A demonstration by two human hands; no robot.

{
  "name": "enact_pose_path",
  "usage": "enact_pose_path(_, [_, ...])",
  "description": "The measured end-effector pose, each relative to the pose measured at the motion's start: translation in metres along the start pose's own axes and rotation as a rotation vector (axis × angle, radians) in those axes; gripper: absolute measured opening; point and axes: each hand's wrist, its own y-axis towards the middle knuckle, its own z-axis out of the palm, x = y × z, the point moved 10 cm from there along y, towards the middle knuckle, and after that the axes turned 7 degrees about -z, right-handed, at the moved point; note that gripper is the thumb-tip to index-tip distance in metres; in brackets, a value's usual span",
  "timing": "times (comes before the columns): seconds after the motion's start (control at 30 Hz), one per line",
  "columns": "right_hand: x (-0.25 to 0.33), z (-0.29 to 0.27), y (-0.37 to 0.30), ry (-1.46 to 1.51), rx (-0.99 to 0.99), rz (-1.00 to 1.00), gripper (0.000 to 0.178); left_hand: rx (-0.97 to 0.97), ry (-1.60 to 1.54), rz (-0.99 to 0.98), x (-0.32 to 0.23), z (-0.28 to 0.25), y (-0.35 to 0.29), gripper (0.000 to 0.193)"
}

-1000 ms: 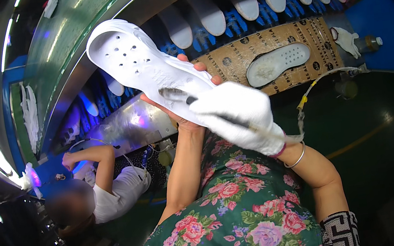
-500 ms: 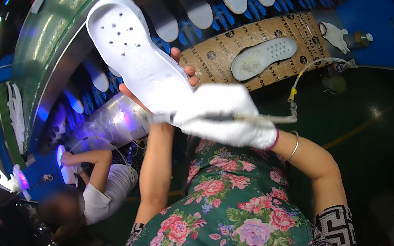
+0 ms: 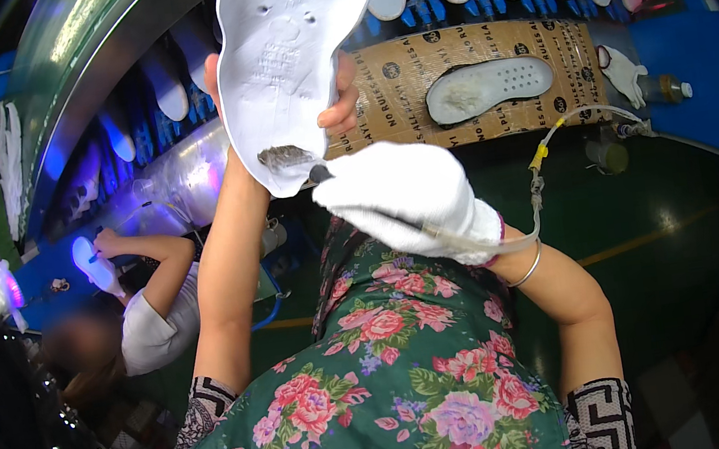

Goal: The person picks up white shoe insoles from a conveyor belt, applies a liquid coating to the underside using a brush, and then places the finished insoles onto a higher conveyor track.

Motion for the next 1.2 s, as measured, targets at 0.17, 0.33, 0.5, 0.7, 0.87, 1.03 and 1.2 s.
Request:
enact_pose_path(0.17, [0.012,0.019,-0.007,0.217,0.074,0.019,0.024,0.005,0.083,-0.02,-0.002,0.009,0.004,0.12])
enact_pose_path(0.33, [-0.007,-0.009,0.002,0.115,-0.104,0.125,0.023,-0.326,0.081,-0.008,-0.006,-0.02,-0.006,0.121])
enact_pose_path(0.5, [0.017,0.023,-0.009,-0.063,0.062,-0.117,0.029,-0.196,0.108,-0.071,-0.007,-0.003,0.004,0.118])
enact_pose_path(0.7, [-0.042,0.006,-0.016,0.431,-0.214,0.451,0.016,0.208,0.0,-0.056,-0.014,0.003,0.004,0.09])
enact_pose_path(0.87, [-0.054,0.018,-0.037,0.865,-0.212,0.825,0.013,-0.128,-0.114,0.009,-0.002,-0.025,-0.008,0.087])
enact_pose_path(1.03, [-0.041,-0.052,0.012,-0.062,-0.186,0.122,0.018,-0.662,-0.126,0.065,0.038,-0.036,-0.035,0.08])
enact_pose_path(1.2, [-0.035,-0.076,0.024,-0.438,-0.212,-0.095,0.02,-0.441,-0.262,0.054,0.07,-0.024,-0.022,0.083])
